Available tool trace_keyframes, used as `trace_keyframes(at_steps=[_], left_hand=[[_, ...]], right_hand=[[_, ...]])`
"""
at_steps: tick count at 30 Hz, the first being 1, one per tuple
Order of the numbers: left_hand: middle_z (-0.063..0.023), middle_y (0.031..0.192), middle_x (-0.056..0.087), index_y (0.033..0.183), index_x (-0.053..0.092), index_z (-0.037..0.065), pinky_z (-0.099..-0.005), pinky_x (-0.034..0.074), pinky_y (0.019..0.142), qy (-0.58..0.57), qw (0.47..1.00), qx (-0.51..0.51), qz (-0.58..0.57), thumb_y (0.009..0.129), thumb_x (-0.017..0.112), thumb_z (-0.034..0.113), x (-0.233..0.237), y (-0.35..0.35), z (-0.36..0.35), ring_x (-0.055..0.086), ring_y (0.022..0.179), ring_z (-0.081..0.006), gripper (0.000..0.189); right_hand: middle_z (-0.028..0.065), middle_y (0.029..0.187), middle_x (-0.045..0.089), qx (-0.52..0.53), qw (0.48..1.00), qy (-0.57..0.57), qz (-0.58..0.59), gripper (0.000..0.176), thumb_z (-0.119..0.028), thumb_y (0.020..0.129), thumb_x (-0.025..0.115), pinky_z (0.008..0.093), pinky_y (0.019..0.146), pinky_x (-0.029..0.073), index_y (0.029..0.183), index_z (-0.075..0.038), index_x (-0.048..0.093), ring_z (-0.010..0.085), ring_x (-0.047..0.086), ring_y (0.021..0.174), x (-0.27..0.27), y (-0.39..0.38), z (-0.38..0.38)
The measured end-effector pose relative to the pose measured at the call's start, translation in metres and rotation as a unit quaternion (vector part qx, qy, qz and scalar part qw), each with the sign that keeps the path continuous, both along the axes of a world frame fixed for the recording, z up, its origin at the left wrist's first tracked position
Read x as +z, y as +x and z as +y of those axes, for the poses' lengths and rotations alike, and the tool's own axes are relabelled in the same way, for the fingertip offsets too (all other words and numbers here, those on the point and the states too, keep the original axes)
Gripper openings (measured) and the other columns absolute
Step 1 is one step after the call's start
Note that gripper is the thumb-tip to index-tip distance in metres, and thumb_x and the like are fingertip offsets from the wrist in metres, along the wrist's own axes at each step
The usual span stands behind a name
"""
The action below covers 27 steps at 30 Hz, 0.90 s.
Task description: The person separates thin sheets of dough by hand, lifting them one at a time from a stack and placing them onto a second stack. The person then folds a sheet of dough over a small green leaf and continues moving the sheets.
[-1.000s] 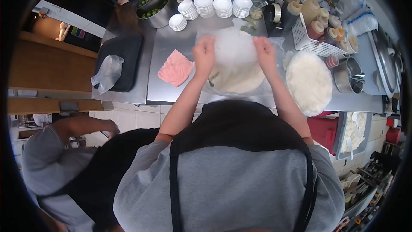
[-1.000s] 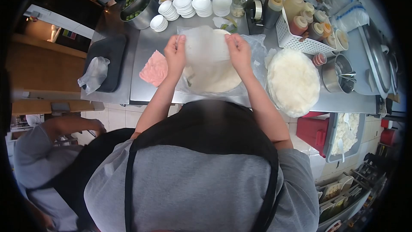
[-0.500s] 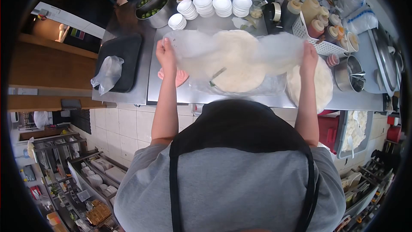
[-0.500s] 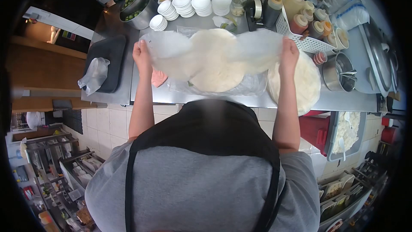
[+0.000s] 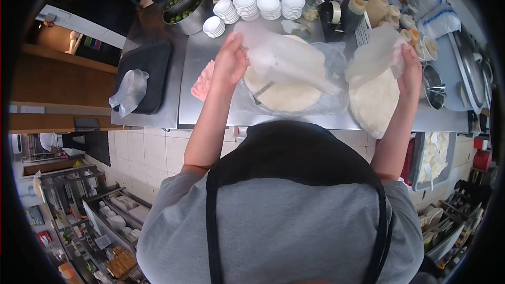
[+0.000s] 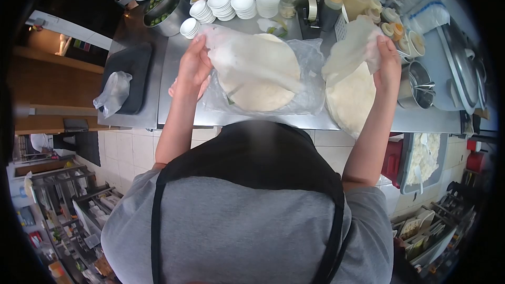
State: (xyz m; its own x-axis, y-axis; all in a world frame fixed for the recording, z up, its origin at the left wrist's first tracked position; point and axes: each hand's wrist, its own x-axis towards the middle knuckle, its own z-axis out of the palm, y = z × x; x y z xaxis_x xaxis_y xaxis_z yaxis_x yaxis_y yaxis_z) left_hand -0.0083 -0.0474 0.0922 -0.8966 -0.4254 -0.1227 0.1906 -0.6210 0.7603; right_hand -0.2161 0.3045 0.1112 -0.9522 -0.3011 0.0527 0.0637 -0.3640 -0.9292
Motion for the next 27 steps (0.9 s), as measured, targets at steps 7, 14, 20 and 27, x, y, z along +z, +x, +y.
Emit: trace_keyframes(at_steps=[7, 14, 20, 27], left_hand=[[-0.0143, 0.112, 0.048, 0.118, 0.034, 0.002, -0.0380, 0.046, 0.084, 0.138, 0.973, 0.037, -0.184, 0.089, 0.046, 0.021, -0.159, 0.029, -0.039, 0.051, 0.102, -0.0253, 0.037], [-0.0215, 0.113, 0.045, 0.122, 0.030, 0.002, -0.0378, 0.044, 0.084, -0.057, 0.974, 0.046, -0.216, 0.085, 0.052, 0.026, -0.130, 0.033, -0.021, 0.050, 0.101, -0.0286, 0.049], [-0.0205, 0.114, 0.045, 0.124, 0.028, -0.002, -0.0376, 0.041, 0.087, -0.015, 0.970, 0.036, -0.239, 0.088, 0.046, 0.030, -0.146, 0.034, -0.026, 0.048, 0.105, -0.0277, 0.052], [-0.0139, 0.108, 0.051, 0.111, 0.042, -0.003, -0.0323, 0.042, 0.084, -0.051, 0.968, 0.047, -0.239, 0.086, 0.050, 0.032, -0.144, 0.029, -0.024, 0.051, 0.099, -0.0194, 0.043]], right_hand=[[0.0063, 0.092, 0.059, 0.119, 0.992, 0.026, 0.021, 0.023, -0.017, 0.088, 0.047, 0.0258, 0.076, 0.045, 0.102, 0.000, 0.053, 0.0138, 0.058, 0.084, -0.011, 0.011, -0.065], [0.0085, 0.102, 0.056, 0.155, 0.967, -0.198, -0.043, 0.024, -0.016, 0.091, 0.041, 0.0326, 0.082, 0.046, 0.109, 0.000, 0.046, 0.0169, 0.056, 0.094, 0.035, 0.073, -0.143], [0.0054, 0.107, 0.052, 0.106, 0.971, -0.074, -0.201, 0.026, -0.017, 0.090, 0.042, 0.0344, 0.081, 0.046, 0.112, -0.004, 0.042, 0.0169, 0.054, 0.096, -0.076, 0.116, -0.146], [0.0068, 0.103, 0.050, 0.166, 0.948, 0.017, -0.270, 0.035, -0.013, 0.088, 0.042, 0.0311, 0.074, 0.047, 0.120, -0.001, 0.035, 0.0153, 0.054, 0.087, -0.155, 0.151, -0.114]])
